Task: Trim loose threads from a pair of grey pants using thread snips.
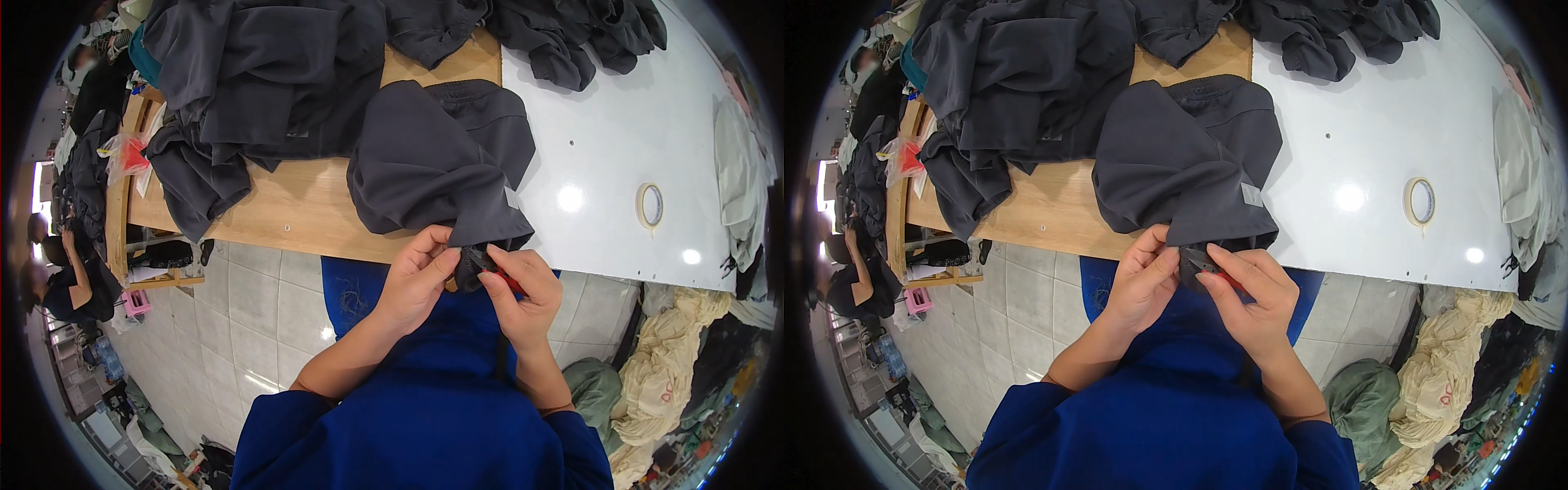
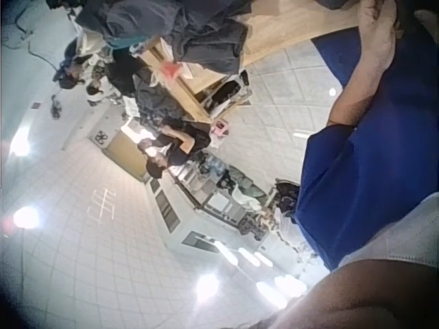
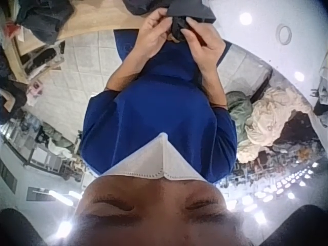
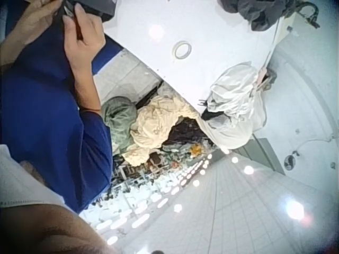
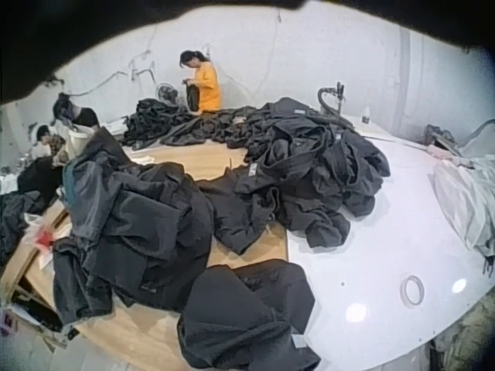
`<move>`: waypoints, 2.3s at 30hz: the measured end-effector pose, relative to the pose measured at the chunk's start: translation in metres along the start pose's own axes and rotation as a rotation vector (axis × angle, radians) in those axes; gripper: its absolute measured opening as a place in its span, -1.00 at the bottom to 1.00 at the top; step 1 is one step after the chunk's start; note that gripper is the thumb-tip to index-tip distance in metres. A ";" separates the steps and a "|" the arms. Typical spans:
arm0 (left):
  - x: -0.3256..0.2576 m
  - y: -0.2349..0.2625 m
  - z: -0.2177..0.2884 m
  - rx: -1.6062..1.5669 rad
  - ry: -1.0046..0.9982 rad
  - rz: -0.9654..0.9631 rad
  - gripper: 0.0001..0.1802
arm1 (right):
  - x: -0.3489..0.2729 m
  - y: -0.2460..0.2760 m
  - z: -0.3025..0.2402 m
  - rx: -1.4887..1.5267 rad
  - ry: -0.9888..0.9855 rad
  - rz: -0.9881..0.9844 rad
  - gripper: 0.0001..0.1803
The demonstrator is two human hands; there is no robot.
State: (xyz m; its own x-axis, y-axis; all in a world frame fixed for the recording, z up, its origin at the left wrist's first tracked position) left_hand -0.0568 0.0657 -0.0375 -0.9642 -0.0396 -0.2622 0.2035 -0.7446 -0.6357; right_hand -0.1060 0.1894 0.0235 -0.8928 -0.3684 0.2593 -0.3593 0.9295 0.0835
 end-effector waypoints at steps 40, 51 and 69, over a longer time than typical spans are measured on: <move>-0.006 -0.001 0.008 0.137 -0.094 0.049 -0.92 | -0.005 -0.003 -0.006 -0.241 0.162 0.039 -0.57; -0.006 -0.002 0.008 0.147 -0.112 0.041 -0.91 | -0.006 -0.002 -0.008 -0.275 0.193 0.041 -0.60; -0.002 0.006 0.012 0.128 -0.159 0.056 -0.83 | -0.014 -0.008 0.020 -0.065 -0.046 0.065 -0.56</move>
State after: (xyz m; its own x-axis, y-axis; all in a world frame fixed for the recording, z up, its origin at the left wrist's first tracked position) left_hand -0.0555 0.0537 -0.0322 -0.9688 -0.1800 -0.1704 0.2437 -0.8166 -0.5233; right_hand -0.0966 0.1867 -0.0003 -0.9257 -0.3064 0.2219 -0.2833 0.9501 0.1303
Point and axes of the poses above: each hand's wrist, its own x-axis towards the middle knuckle, its own y-axis out of the back of the hand, z = x × y, the point moved 7 cm from there along x, towards the middle knuckle, and after that the axes turned 12 degrees about x, right-handed, at the moved point
